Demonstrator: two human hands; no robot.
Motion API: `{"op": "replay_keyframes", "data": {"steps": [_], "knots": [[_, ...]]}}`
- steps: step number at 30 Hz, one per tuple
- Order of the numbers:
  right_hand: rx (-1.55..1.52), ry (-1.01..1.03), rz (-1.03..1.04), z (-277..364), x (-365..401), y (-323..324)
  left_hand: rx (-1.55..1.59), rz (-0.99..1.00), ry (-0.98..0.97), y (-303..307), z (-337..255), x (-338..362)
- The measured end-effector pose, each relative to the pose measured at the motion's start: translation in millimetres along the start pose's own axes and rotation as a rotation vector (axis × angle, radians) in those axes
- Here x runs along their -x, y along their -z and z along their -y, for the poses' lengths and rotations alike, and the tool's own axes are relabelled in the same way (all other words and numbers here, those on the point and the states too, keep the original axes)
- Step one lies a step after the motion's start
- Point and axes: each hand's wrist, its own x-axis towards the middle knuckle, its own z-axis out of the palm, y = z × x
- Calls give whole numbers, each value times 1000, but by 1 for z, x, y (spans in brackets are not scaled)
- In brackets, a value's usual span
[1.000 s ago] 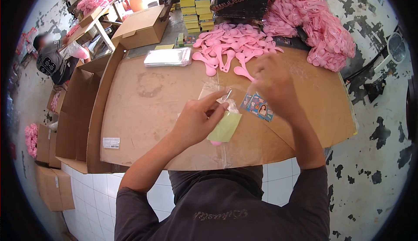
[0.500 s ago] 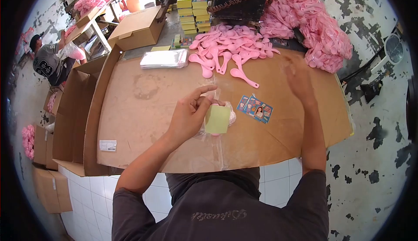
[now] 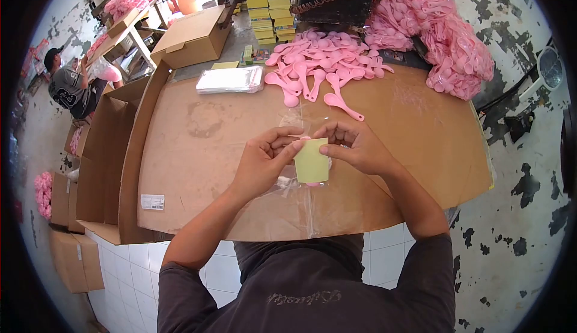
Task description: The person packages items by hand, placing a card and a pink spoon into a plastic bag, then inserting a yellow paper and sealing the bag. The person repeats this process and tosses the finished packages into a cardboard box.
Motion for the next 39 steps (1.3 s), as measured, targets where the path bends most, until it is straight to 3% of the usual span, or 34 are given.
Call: {"op": "replay_keyframes", "data": {"steps": [7, 10, 16, 21, 30, 33, 39], "knots": [[-115, -93, -175, -5, 4, -3, 31, -21, 20, 2, 11, -1], [-109, -101, -168, -13, 5, 2, 28, -36, -15, 0, 12, 1], [-66, 138, -77, -20, 5, 11, -47, -7, -117, 5, 26, -2], [68, 109, -53, -12, 9, 17, -99, 37, -140, 8, 24, -1], [153, 125, -53, -12, 9, 18, 183, 41, 46, 6, 16, 1], [188, 117, -44, -11, 10, 17, 13, 51, 38, 8, 21, 0], [62, 29, -15, -17, 7, 21, 47, 79, 109, 8, 19, -3]]}}
